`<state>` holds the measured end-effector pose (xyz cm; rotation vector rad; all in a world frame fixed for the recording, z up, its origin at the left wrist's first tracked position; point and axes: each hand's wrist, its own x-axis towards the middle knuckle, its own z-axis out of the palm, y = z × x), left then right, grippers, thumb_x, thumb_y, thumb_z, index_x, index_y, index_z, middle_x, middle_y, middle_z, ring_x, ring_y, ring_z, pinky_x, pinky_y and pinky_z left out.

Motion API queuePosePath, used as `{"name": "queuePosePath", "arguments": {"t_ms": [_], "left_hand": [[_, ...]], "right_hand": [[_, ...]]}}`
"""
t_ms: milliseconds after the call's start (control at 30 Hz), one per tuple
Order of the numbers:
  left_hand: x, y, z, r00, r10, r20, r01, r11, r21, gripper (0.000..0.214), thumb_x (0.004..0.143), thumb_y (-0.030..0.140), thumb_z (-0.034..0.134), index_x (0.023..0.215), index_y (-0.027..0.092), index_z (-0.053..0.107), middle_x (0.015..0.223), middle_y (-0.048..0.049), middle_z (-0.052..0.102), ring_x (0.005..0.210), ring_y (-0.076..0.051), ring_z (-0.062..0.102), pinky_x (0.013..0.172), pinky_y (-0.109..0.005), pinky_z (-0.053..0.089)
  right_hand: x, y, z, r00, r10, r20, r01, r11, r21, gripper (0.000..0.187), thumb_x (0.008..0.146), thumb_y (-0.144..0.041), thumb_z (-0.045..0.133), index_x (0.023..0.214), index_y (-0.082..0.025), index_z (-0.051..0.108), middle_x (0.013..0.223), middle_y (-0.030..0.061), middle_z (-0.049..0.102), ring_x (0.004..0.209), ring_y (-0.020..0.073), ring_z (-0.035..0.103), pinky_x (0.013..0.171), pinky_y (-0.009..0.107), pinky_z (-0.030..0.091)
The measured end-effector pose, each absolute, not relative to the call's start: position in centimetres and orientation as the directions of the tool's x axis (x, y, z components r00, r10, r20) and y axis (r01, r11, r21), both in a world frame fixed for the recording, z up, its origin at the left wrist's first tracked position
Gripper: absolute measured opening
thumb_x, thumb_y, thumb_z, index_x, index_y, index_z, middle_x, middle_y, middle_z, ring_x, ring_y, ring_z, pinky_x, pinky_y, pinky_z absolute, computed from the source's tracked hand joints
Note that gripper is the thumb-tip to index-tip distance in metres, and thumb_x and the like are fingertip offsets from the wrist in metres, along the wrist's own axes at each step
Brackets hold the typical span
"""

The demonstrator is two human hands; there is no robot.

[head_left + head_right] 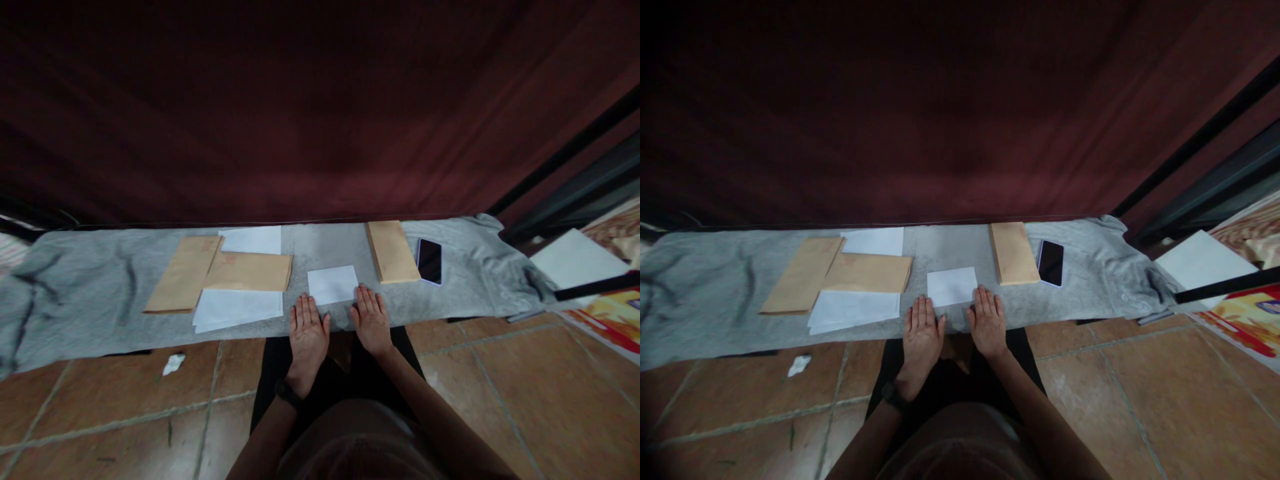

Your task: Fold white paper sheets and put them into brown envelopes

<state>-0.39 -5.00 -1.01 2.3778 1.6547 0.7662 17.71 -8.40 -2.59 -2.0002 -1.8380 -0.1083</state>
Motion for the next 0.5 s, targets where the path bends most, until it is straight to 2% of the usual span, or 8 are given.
{"name": "queuePosePath", "arguments": {"t_ms": [200,500], "left_hand": [[-0.1,-4.8,-1.0,0.241,0.907,0.346,0.838,-0.375,0.398,0.062,0.101,0.034,0.043,0.156,0.01,0.03,0.157,-0.022,0.037,0.148,-0.035,0.032,0.12,-0.06,0.028],[2.5,-3.1,-0.1,0.468,0.835,0.291,0.763,-0.548,0.343,0.059,0.1,0.027,0.039,0.156,0.01,0.028,0.16,-0.016,0.035,0.152,-0.027,0.024,0.124,-0.053,0.024]], "right_hand": [[17.7,-8.5,-2.4,0.12,0.932,0.342,0.969,-0.034,-0.246,0.056,0.106,-0.034,0.036,0.157,-0.014,0.03,0.156,0.0144,0.043,0.145,0.0297,0.038,0.119,0.052,0.027],[17.6,-8.5,-2.4,0.124,0.934,0.336,0.969,-0.04,-0.244,0.055,0.106,-0.036,0.037,0.155,-0.011,0.035,0.155,0.0167,0.045,0.144,0.0301,0.04,0.119,0.052,0.027]]}}
